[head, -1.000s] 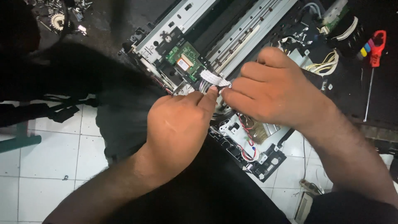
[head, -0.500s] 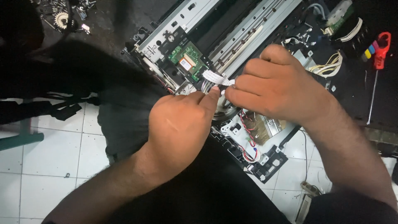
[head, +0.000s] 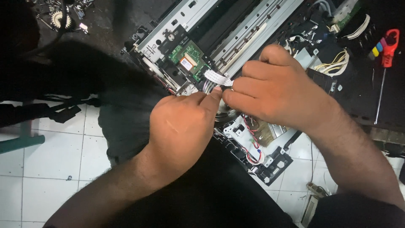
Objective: The person is working on the internal components of a disassembled electronic device, likely a printer. They use their hands to connect and disconnect ribbon cables and other wires from the circuit boards and mechanical parts.
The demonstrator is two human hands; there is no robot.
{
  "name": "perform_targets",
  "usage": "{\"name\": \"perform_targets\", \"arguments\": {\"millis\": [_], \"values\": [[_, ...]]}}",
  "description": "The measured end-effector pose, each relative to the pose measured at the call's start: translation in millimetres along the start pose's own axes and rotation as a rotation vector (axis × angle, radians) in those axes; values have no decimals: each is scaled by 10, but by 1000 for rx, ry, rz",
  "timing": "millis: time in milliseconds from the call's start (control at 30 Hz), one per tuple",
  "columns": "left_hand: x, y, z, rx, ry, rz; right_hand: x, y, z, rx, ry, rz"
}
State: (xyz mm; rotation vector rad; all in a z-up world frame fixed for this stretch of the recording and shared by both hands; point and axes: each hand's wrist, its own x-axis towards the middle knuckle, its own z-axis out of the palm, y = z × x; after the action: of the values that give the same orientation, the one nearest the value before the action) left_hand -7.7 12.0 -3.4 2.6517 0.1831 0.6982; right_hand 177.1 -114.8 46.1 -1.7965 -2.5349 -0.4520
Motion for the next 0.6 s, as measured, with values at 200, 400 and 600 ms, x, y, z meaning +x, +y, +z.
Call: {"name": "perform_targets", "arguments": {"millis": [200,400,600], "values": [[-25,31,45,26,30,-25,60,83,-35,-103,82,-200],[-31,11,-9,45,-39,-4,37,92,-40,-137,109,-252],[-149,-31,48,27,-160,-24,2,105,-5,76,80,-65]]}}
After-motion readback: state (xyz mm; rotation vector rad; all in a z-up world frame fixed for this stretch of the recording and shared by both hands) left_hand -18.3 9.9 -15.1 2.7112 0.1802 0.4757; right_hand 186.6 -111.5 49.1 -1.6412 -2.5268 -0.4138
